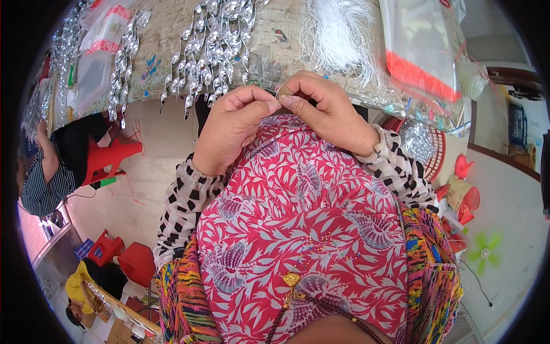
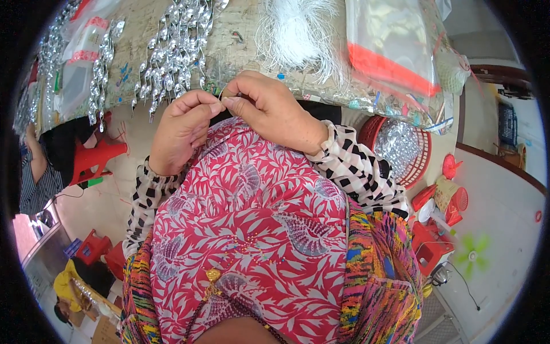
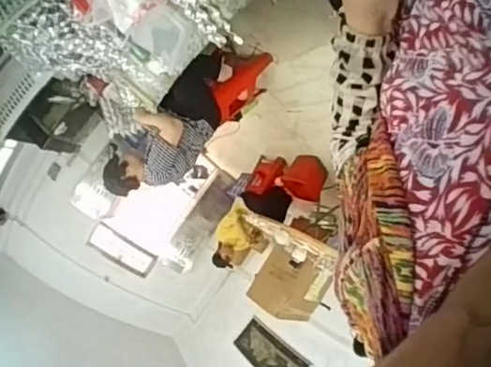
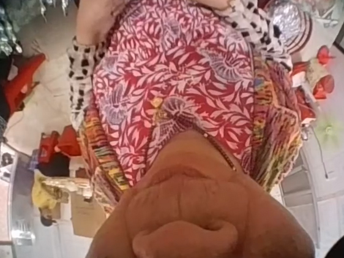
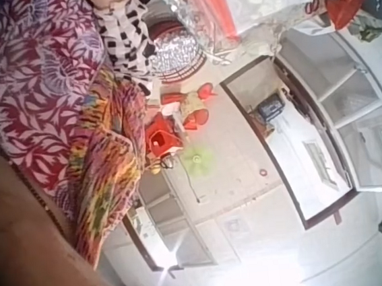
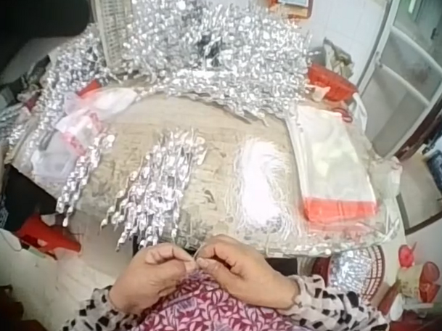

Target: Stringing decorative silver snowflake ornaments onto a thread using a needle.

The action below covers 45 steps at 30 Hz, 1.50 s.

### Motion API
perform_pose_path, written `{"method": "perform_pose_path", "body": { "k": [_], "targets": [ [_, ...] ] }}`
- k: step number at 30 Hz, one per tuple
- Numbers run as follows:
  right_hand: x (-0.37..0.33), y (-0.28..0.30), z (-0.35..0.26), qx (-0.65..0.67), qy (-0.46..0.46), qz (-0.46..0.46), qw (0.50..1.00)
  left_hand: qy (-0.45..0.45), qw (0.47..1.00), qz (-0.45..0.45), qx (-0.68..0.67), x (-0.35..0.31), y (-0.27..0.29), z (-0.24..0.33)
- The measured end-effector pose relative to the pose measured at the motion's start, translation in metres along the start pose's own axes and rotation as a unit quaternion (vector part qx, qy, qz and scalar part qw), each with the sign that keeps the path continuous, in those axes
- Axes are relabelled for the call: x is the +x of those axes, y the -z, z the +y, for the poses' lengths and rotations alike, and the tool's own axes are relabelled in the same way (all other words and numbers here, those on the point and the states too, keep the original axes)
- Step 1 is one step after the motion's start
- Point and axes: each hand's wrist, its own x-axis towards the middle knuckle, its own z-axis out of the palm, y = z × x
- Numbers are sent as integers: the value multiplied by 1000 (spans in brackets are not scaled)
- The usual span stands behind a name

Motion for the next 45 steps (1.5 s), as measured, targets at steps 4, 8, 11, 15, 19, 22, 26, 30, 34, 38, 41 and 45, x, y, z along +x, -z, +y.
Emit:
{"method": "perform_pose_path", "body": {
  "k": [4, 8, 11, 15, 19, 22, 26, 30, 34, 38, 41, 45],
  "targets": [
    [-1, -3, 3, -33, 31, 11, 999, 0, 1000, 1, 5, 1, 0, 0],
    [-1, -3, 2, -56, 44, 5, 997, -2, 1000, -3, -7, 1, 2, -2],
    [-1, -3, 4, -67, 49, 2, 997, 2, 1000, 5, -5, 2, 0, -2],
    [-1, -5, 5, -70, 48, 10, 996, 4, 999, 32, 3, 2, -5, -1],
    [-2, -5, 6, -59, 43, 26, 997, -8, 1000, 3, -4, 2, 2, -4],
    [-3, -5, 7, -67, 39, 38, 996, -11, 1000, 6, -2, 2, 1, -4],
    [-4, -3, 5, -73, 25, 44, 996, -7, 1000, 7, -5, 1, 0, -3],
    [-4, -4, 6, -69, 24, 31, 997, -9, 1000, 9, -3, 2, 1, -4],
    [-4, -6, 9, -75, 19, 27, 997, -14, 1000, 7, 0, 3, 2, -6],
    [-4, -5, 9, -71, 9, 26, 997, -11, 1000, 6, -4, 3, 2, -6],
    [-4, -6, 11, -76, 15, 27, 997, -10, 1000, 4, -2, 3, 3, -7],
    [-4, -6, 10, -78, 8, 24, 997, -4, 1000, -1, -14, 3, 4, -8]
  ]
}}
